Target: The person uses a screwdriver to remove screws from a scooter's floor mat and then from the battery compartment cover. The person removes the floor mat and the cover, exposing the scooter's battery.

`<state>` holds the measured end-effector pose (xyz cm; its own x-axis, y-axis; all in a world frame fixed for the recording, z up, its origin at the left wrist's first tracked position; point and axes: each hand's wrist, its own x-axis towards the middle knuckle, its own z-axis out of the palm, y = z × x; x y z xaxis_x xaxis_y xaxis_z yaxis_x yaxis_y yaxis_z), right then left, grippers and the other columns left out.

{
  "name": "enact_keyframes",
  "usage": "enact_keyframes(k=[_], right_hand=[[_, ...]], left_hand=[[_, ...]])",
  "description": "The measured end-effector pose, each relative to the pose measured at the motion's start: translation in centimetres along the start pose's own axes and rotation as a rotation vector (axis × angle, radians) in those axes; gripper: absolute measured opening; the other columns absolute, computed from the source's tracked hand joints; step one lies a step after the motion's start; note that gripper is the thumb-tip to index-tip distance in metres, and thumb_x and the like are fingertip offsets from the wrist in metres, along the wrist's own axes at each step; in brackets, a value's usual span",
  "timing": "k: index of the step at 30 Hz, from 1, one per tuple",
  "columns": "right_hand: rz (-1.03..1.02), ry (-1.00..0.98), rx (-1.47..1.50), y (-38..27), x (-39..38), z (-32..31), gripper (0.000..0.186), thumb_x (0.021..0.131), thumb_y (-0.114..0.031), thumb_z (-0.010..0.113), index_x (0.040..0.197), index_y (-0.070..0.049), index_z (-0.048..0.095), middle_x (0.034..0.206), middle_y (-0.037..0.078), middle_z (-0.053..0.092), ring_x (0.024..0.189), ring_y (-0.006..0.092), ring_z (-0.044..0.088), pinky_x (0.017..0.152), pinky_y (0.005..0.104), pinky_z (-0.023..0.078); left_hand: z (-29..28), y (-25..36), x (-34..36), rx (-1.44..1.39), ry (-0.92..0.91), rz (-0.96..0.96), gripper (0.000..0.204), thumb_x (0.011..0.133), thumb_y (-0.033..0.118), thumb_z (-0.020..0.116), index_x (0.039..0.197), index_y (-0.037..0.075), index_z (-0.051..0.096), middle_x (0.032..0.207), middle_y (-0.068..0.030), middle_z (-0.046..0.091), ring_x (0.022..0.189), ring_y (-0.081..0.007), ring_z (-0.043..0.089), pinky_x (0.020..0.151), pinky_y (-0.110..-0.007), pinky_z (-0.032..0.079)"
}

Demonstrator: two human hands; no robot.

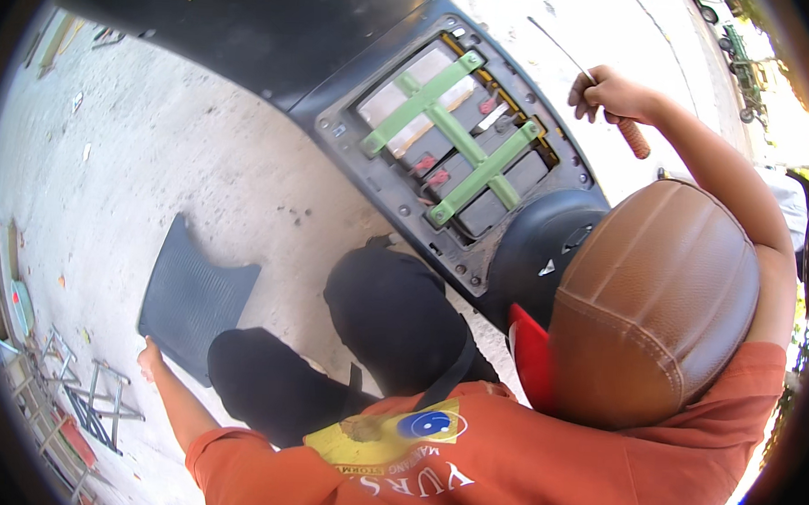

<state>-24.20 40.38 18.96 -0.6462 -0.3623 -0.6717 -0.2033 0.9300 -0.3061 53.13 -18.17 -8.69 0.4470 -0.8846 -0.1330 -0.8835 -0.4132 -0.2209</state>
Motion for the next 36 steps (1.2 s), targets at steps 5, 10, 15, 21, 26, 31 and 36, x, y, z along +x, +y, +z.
enact_keyframes(k=[5,10,15,21,26,31,36], right_hand=[[0.084,-0.062,0.098,-1.0,-0.3,0.1,0.032,0.082,0.003,0.040,0.102,0.000,0.065,0.083,0.008,0.072,0.069,0.0131,0.069,0.048,0.0244,0.046],[0.240,-0.111,0.091,-0.5,-0.9,0.0,0.027,0.087,0.000,0.042,0.104,0.001,0.062,0.080,0.012,0.071,0.065,0.0189,0.070,0.056,0.0321,0.058],[0.274,-0.251,0.129,-0.3,-1.9,-0.6,0.027,0.094,-0.009,0.051,0.112,0.008,0.061,0.088,0.020,0.070,0.076,0.0249,0.070,0.073,0.0405,0.061],[0.209,-0.378,0.238,0.1,-2.0,-1.3,0.033,0.085,-0.006,0.064,0.112,0.011,0.056,0.085,0.018,0.068,0.073,0.0241,0.067,0.064,0.0370,0.057],[0.135,-0.325,0.180,-0.5,-3.4,-3.1,0.044,0.085,-0.008,0.062,0.122,0.014,0.056,0.079,0.013,0.063,0.064,0.0197,0.062,0.056,0.0346,0.054],[0.126,-0.131,0.031,-0.9,-3.6,-4.0,0.054,0.091,-0.012,0.061,0.141,0.005,0.050,0.075,0.010,0.062,0.056,0.0169,0.063,0.047,0.0280,0.054],[0.242,-0.264,0.135,0.8,-2.1,-6.2,0.040,0.092,-0.020,0.065,0.128,-0.005,0.063,0.090,0.002,0.070,0.070,0.0114,0.062,0.054,0.0268,0.049]], left_hand=[[-1.2,6.3,1.4,-0.327,0.045,0.465,0.072,0.088,0.060,0.061,0.121,-0.003,0.068,0.127,-0.0206,0.067,0.120,-0.0387,0.061,0.105,-0.045,0.044],[-3.4,16.8,-11.1,-0.710,-0.308,0.843,0.045,0.096,0.033,0.066,0.119,-0.006,0.068,0.117,-0.0170,0.071,0.110,-0.0229,0.066,0.097,-0.034,0.049],[-11.7,22.3,-29.6,-0.757,-0.475,1.200,0.033,0.099,0.025,0.065,0.119,-0.002,0.068,0.114,-0.0131,0.071,0.108,-0.0192,0.065,0.092,-0.031,0.049],[-12.5,26.2,-40.8,-0.748,-0.599,1.528,0.028,0.096,0.026,0.068,0.109,0.001,0.071,0.106,-0.0129,0.072,0.102,-0.0235,0.067,0.090,-0.033,0.049],[-12.7,29.4,-47.5,-0.729,-0.471,1.749,0.023,0.094,0.022,0.067,0.107,0.002,0.069,0.105,-0.0139,0.069,0.102,-0.0285,0.065,0.091,-0.037,0.049],[-11.1,33.6,-49.8,-0.769,-0.030,1.951,0.020,0.094,0.021,0.067,0.107,0.006,0.068,0.110,-0.0125,0.065,0.105,-0.0330,0.061,0.090,-0.041,0.049],[-9.6,36.9,-50.1,-0.728,0.213,1.957,0.016,0.094,0.027,0.068,0.097,0.012,0.068,0.099,-0.0057,0.064,0.091,-0.0278,0.066,0.073,-0.039,0.053]])
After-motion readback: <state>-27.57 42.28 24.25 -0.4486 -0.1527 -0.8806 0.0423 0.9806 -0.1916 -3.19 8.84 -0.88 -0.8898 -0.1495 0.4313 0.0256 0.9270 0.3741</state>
